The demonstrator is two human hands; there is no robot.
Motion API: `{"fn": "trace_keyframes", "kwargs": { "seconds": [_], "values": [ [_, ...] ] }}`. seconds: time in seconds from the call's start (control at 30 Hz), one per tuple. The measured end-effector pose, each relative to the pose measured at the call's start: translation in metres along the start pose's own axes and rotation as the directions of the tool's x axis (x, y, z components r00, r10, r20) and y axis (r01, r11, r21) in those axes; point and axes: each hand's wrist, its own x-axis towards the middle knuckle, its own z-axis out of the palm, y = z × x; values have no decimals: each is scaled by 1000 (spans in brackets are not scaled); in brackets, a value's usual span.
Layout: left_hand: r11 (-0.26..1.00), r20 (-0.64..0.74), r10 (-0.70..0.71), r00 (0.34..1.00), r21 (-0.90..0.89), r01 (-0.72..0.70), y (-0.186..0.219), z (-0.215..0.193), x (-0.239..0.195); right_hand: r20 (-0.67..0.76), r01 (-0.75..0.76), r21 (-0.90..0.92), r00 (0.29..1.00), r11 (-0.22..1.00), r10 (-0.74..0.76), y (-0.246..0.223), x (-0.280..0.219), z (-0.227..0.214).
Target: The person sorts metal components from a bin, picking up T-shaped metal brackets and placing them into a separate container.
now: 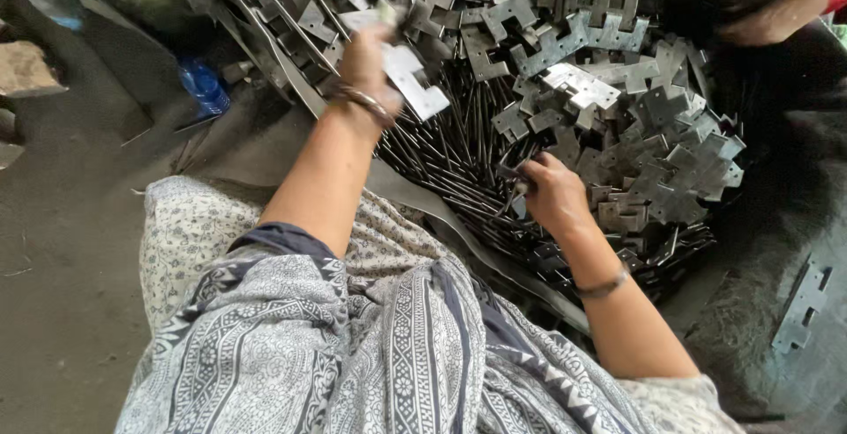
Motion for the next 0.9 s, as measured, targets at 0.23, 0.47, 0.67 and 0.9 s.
{"fn": "trace_keyframes", "kwargs": {
  "seconds": [0.23,0.47,0.67,0.9],
  "values": [
    [-560,456,-471,755,507,-655,-100,-15,-7,-226,-89,370,957,925,182,38,-58,-63],
    [-556,519,-617,592,245,-794,-134,-42,0,114,-308,905,839,292,531,61,-87,-61],
    [329,319,97,943,884,-333,-154,-31,-7,424,-261,897,734,-356,530,42,-68,-66],
    [876,130,-447,885,-136,463,-160,-25,-55,-41,-169,799,942,577,333,-7,-47,-73]
  ]
}}
